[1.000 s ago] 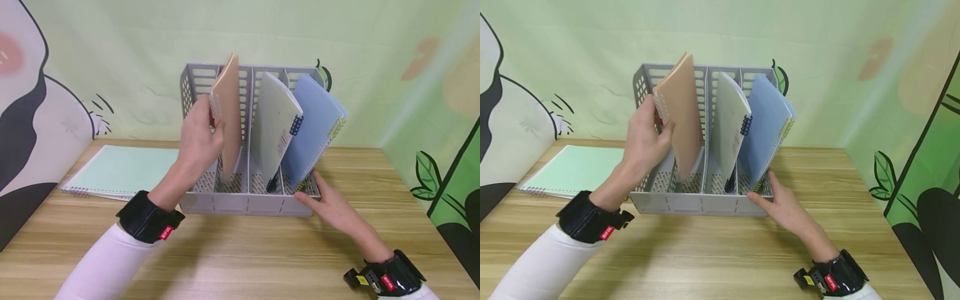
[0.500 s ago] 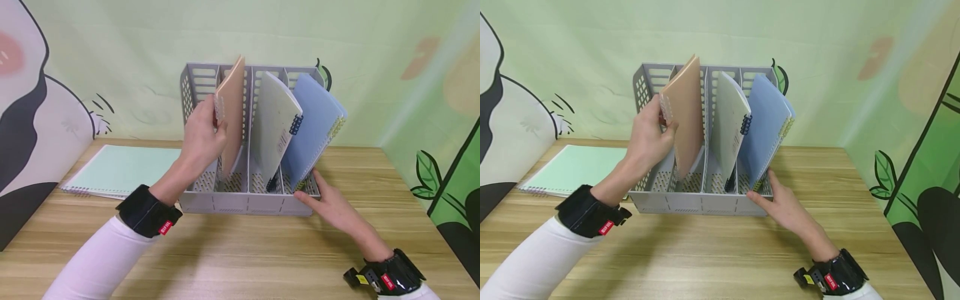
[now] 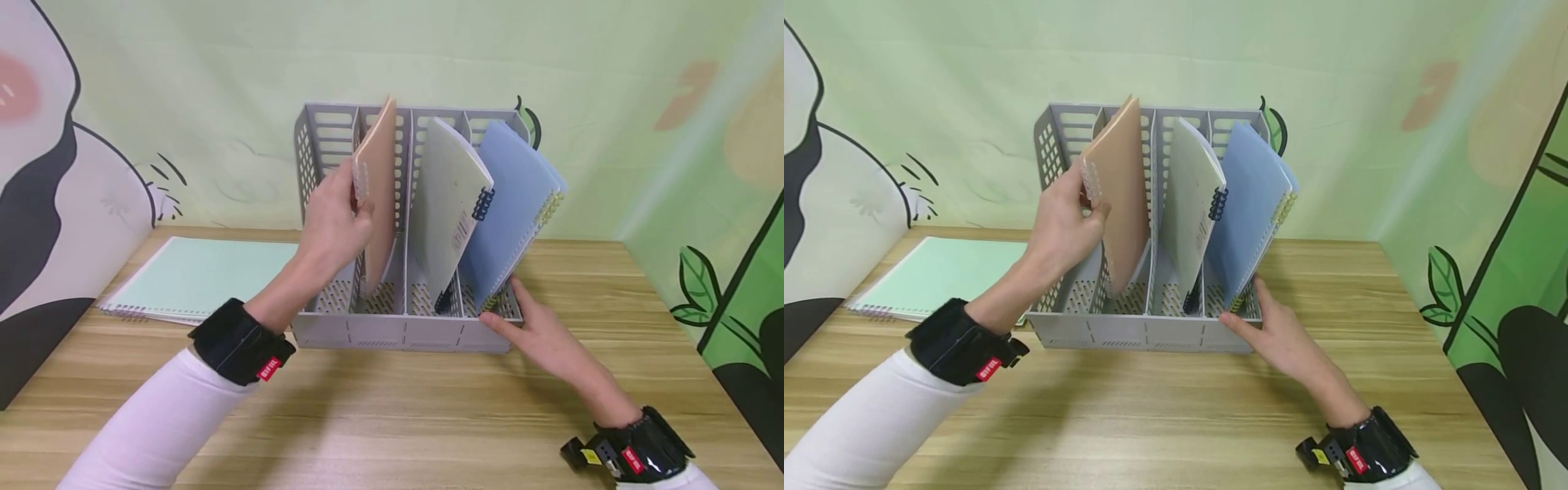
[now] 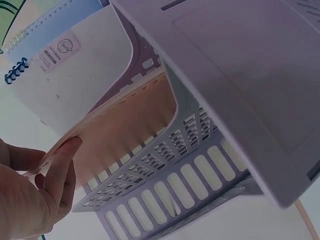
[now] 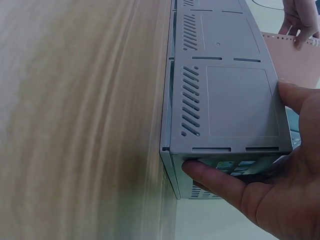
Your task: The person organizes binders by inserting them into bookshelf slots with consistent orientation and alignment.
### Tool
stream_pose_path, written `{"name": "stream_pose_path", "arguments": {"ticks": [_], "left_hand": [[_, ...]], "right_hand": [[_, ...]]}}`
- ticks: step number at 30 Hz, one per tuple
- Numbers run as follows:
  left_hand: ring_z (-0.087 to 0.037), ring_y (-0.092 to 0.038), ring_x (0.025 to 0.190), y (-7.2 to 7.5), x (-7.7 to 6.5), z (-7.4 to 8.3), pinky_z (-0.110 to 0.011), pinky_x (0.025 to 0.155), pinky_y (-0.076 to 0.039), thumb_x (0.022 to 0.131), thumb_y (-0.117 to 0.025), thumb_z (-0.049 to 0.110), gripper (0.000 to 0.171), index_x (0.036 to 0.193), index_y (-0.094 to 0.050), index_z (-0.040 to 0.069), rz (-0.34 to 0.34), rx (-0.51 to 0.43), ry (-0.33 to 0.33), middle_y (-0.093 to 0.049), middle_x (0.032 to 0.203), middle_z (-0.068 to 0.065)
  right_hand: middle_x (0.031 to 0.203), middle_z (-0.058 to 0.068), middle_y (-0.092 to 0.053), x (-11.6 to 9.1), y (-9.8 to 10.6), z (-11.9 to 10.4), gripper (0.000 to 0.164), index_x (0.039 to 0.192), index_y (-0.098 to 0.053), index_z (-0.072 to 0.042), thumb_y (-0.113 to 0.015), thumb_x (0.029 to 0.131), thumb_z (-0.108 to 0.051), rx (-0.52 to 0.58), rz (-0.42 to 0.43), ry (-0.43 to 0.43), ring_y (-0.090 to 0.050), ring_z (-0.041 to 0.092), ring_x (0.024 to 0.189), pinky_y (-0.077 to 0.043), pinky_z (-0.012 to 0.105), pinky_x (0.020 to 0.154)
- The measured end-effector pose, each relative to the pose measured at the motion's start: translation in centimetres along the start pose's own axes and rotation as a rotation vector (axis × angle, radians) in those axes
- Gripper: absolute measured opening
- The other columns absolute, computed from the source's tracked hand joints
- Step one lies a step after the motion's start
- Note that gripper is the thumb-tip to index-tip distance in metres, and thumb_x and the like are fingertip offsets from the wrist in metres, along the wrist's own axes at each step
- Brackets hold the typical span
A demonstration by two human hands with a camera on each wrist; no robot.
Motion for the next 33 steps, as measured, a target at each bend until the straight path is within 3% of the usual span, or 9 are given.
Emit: {"name": "stream_pose_path", "arguments": {"ticks": [5,15,21,28,33], "left_hand": [[-0.02,-0.055,0.085,0.1,-0.2,0.1,-0.025,0.068,-0.047,0.088,-0.061,-0.001,0.031,0.117,-0.056,0.004,-0.016,0.0,0.011,-0.056,0.097,-0.005],[-0.02,-0.05,0.077,-0.6,-0.8,-0.2,-0.028,0.062,-0.042,0.088,-0.058,-0.001,0.016,0.102,-0.054,0.006,-0.027,0.023,-0.046,-0.051,0.087,-0.005],[-0.021,-0.05,0.08,-1.4,-1.1,-0.4,-0.028,0.061,-0.044,0.088,-0.055,-0.001,0.027,0.113,-0.054,0.006,-0.085,0.029,-0.029,-0.05,0.091,-0.005],[-0.022,-0.045,0.074,-1.8,-1.1,-0.6,-0.027,0.058,-0.038,0.083,-0.056,-0.005,0.018,0.095,-0.049,0.008,-0.071,0.059,-0.033,-0.046,0.085,-0.006],[-0.021,-0.045,0.075,-2.0,-1.2,-0.6,-0.027,0.057,-0.038,0.085,-0.055,-0.004,0.018,0.096,-0.048,0.01,-0.086,0.061,-0.034,-0.046,0.087,-0.005]], "right_hand": [[0.153,0.027,-0.017,0.0,0.0,0.0,0.094,0.155,-0.004,0.003,-0.052,0.098,-0.053,0.002,-0.001,-0.003,-0.035,0.049,0.131,-0.029,0.051,0.105],[0.152,0.028,-0.018,-0.1,0.1,0.0,0.094,0.156,-0.003,0.003,-0.052,0.098,-0.053,0.007,0.0,-0.006,-0.036,0.049,0.131,-0.03,0.051,0.105],[0.152,0.028,-0.019,-0.1,0.0,0.0,0.094,0.156,-0.003,0.002,-0.052,0.098,-0.054,0.015,-0.004,-0.007,-0.036,0.049,0.131,-0.03,0.051,0.105],[0.153,0.026,-0.016,0.0,0.0,0.0,0.094,0.156,-0.003,0.002,-0.052,0.098,-0.054,0.02,-0.006,-0.002,-0.033,0.048,0.133,-0.028,0.051,0.106],[0.153,0.027,-0.017,0.0,0.0,0.1,0.095,0.156,-0.003,0.002,-0.052,0.098,-0.054,0.025,-0.007,-0.002,-0.034,0.049,0.132,-0.029,0.052,0.105]]}}
Point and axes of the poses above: each hand's wrist, its own x-axis towards the middle knuckle, its own y-axis out of the back of the hand, z = x × y, the point moved 3 cm from there along x, towards the middle knuckle
